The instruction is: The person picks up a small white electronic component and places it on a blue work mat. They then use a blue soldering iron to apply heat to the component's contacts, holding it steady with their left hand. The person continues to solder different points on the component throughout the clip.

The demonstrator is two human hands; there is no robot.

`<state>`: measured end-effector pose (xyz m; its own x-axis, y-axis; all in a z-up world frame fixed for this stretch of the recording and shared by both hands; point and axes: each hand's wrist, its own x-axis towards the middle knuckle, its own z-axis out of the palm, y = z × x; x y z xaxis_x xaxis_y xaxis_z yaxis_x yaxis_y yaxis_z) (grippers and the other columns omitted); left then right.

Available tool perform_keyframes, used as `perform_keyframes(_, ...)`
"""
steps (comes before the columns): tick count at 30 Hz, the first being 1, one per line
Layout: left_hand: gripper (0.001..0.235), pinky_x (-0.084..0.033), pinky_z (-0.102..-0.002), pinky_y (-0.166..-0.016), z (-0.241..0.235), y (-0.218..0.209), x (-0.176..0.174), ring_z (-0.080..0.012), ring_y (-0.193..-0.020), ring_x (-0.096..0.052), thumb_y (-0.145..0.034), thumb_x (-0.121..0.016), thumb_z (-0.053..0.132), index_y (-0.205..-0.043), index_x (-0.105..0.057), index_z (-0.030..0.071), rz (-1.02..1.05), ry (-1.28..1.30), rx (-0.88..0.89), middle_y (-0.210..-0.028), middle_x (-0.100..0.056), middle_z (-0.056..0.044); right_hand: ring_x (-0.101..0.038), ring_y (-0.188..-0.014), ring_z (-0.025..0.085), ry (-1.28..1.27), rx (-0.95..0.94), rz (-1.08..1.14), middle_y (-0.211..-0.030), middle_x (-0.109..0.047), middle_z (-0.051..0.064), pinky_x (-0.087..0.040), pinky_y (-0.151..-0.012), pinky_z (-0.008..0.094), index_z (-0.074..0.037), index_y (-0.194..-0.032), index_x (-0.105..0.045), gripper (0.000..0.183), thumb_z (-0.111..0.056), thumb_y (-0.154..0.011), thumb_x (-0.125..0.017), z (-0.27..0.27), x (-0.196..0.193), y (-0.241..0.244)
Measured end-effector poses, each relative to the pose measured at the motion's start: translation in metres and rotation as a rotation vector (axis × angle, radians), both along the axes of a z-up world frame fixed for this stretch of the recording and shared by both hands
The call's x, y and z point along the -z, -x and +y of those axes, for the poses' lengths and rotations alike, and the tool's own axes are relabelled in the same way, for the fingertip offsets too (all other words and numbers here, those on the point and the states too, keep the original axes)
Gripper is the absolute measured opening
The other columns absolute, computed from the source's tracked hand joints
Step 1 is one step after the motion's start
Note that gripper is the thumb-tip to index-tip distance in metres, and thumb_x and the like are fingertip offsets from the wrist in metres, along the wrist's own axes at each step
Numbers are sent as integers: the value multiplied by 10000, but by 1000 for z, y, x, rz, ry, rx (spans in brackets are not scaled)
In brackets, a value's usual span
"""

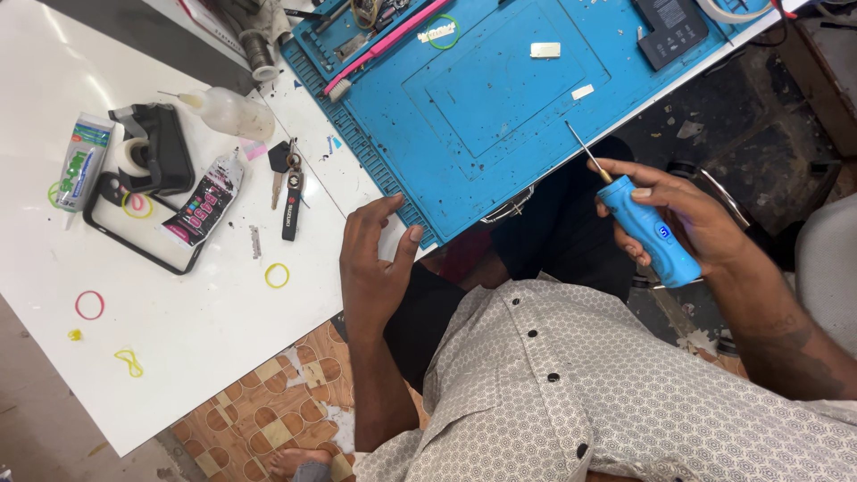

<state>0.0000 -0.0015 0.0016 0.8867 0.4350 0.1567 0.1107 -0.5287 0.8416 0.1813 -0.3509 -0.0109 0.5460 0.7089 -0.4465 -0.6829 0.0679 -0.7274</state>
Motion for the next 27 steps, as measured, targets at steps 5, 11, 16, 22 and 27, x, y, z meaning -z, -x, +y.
perform_keyframes(5,399,-577,-417,-941,0,0,-2,-287,-1139,-682,-966,-763,250,-1301,-651,64,1,-24,-6,-1230,-684,-136,-684,-662,190,-50,-9,-18,-1118,-592,238,-602,-462,277,42,-1642,-309,686,-166,-1022,-515,5,-4,2)
perform_keyframes(11,396,-572,-415,-946,0,0,-3,-286,-1140,-679,-966,-763,263,-1293,-655,68,4,-34,-8,-1226,-686,-134,-683,-616,193,12,-158,7,-1084,-599,243,-601,-436,289,18,-1619,-302,694,-176,-987,-511,24,-5,14)
perform_keyframes(16,386,-569,-419,-953,0,-1,-3,-284,-1169,-669,-973,-759,261,-1289,-649,70,-24,-78,14,-1240,-695,-124,-686,-556,202,32,-254,33,-1039,-618,248,-599,-406,316,-16,-1642,-255,731,-178,-980,-518,50,-9,27)
perform_keyframes(22,381,-566,-414,-969,1,1,-4,-282,-1181,-666,-972,-764,248,-1290,-649,72,-43,-73,22,-1251,-692,-118,-705,-565,205,111,-254,-82,-1030,-625,217,-632,-441,332,-52,-1648,-236,732,-202,-976,-484,70,-21,34)
perform_keyframes(27,391,-570,-403,-966,2,1,-5,-276,-1178,-664,-964,-771,254,-1288,-644,76,-47,-56,33,-1248,-693,-106,-698,-541,204,104,-241,-129,-1023,-635,234,-615,-437,323,-41,-1649,-298,708,-211,-991,-497,75,-24,34)
